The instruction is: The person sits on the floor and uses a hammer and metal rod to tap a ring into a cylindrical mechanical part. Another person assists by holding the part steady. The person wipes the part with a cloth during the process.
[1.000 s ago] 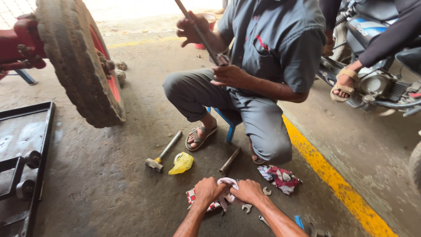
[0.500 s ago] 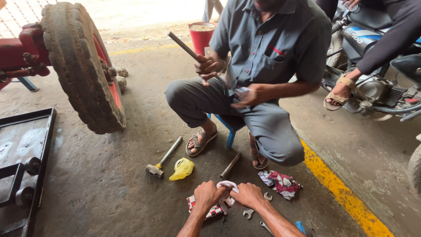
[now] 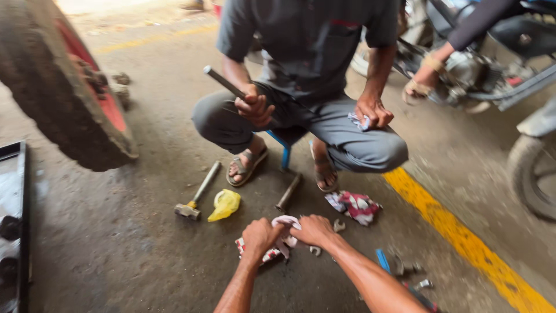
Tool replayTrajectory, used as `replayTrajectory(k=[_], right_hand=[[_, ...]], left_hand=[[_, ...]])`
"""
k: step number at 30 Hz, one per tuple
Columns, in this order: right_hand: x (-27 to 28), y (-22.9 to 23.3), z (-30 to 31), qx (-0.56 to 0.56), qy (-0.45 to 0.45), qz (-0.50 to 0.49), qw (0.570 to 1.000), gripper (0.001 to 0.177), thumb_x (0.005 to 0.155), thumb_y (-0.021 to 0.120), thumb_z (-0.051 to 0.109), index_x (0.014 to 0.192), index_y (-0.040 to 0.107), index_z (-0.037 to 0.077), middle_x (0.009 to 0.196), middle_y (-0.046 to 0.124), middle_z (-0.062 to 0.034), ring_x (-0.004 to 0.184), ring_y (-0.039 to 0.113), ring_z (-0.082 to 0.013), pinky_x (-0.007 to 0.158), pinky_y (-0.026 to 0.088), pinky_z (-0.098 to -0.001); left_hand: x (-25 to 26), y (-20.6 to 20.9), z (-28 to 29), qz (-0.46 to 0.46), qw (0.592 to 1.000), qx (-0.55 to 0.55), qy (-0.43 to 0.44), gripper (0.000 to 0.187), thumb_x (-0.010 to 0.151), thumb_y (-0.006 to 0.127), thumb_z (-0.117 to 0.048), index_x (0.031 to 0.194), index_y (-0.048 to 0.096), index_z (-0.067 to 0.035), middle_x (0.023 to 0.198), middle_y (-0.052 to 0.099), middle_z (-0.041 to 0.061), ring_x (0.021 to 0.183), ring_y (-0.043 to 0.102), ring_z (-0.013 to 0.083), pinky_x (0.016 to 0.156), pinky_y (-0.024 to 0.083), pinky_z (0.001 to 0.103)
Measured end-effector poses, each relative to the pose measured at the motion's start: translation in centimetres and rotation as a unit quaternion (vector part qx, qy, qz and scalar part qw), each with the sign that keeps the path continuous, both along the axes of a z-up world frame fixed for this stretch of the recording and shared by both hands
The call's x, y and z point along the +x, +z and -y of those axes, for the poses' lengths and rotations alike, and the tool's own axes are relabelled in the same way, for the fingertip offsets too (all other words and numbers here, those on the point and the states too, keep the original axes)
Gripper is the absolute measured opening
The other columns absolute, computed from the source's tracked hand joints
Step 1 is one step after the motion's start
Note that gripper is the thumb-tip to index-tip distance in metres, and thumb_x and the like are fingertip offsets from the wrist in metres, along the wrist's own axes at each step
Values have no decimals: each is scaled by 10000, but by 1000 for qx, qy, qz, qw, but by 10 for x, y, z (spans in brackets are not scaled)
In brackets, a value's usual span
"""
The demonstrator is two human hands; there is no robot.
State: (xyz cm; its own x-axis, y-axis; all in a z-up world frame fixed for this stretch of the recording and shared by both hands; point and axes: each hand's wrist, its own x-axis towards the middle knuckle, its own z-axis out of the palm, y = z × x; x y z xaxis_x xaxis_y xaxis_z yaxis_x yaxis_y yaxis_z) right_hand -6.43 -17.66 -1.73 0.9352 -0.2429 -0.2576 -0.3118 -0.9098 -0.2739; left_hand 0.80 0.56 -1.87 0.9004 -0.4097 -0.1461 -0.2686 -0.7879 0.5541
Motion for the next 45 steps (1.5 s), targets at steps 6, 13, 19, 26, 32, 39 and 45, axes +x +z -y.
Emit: replayTrajectory(k=[6,13,19,26,32,39,45], right_hand=[[-4,0,-1,7,-2,-3,1000,465,806,608,456,923,793,46,908,731,-271,906,726,-432,862,565,-516],[-4,-5,0,7,5,2,1000,483,807,616,461,924,787,24,902,724,-289,903,724,-439,869,562,-515],[-2,-6,-3,12,9,-4,1000,486,816,607,459,927,788,22,913,731,-274,915,725,-430,876,555,-512],[-1,-4,-6,8,12,-15,1000,488,824,602,464,937,789,27,933,734,-266,930,723,-427,878,555,-513],[-2,-1,-7,3,15,-20,1000,491,827,602,470,947,788,33,941,738,-259,936,723,-422,882,552,-513],[-2,-2,-7,1,14,-22,1000,486,824,609,471,937,792,35,934,736,-262,933,726,-418,877,557,-507],[-4,-3,-6,3,19,-16,1000,476,824,601,459,937,790,37,922,739,-256,924,729,-416,875,556,-506]], left_hand=[[-6,12,-1,-29,1000,10,-6,608,796,639,-605,895,791,-24,876,736,268,888,728,438,834,559,502],[-6,19,0,-54,998,27,-11,630,785,639,-641,899,794,-42,882,743,248,902,730,426,835,556,500],[-5,14,-3,-42,999,27,-15,651,792,643,-650,876,792,-21,860,746,248,879,737,421,826,558,491],[-5,8,-6,-32,999,14,-18,611,784,646,-626,877,796,-40,860,740,252,873,729,429,819,552,504],[-4,7,-6,-37,999,20,-19,587,782,646,-596,886,795,-39,865,739,253,878,730,428,819,558,501],[-3,5,-6,-35,999,32,-19,620,780,649,-608,888,789,-13,874,735,261,886,732,428,822,561,497],[-3,2,-5,-32,999,38,-20,623,783,653,-609,896,787,-10,892,735,263,892,730,426,820,563,494]])
